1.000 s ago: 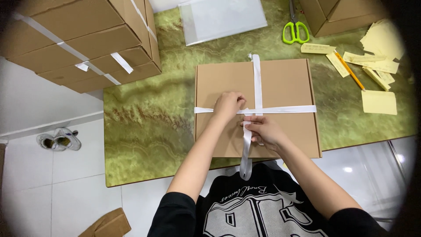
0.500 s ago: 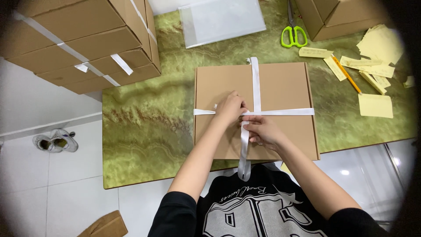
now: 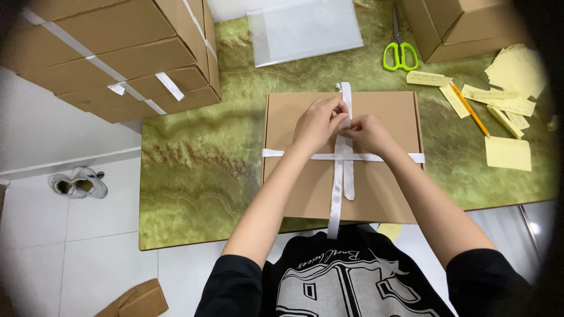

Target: Packing a garment into a plastic bag, placing it in a box, and tying a ribbon around the box

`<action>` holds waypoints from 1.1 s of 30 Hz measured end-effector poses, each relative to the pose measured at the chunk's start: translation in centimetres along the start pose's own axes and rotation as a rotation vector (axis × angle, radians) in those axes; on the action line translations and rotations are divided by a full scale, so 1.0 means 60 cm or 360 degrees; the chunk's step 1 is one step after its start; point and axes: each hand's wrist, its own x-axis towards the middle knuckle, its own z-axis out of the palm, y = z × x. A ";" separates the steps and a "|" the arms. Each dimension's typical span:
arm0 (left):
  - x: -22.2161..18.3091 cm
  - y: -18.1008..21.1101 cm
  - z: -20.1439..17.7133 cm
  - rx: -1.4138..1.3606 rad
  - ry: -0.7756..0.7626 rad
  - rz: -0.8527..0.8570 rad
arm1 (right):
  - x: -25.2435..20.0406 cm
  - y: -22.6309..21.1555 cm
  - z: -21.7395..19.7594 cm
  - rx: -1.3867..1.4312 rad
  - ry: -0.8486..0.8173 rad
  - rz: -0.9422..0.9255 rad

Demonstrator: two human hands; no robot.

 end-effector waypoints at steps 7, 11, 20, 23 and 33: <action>-0.059 -0.069 0.057 -0.0398 -0.0048 -0.0743 | 0.098 -0.027 -0.033 0.0237 0.0246 -0.0242; -0.068 -0.093 0.098 -0.0491 -0.0137 -0.0993 | 0.095 -0.067 -0.041 0.0227 0.0175 -0.0262; -0.059 -0.089 0.103 -0.0176 -0.0057 -0.0997 | 0.061 -0.030 -0.010 0.0511 -0.0043 -0.0042; -0.083 -0.071 0.106 -0.0065 0.0470 -0.0266 | 0.066 -0.033 -0.005 0.0537 -0.0011 -0.0087; -0.232 0.030 0.070 0.0169 -0.0486 -0.0053 | 0.099 0.027 0.038 0.0670 0.0058 -0.0007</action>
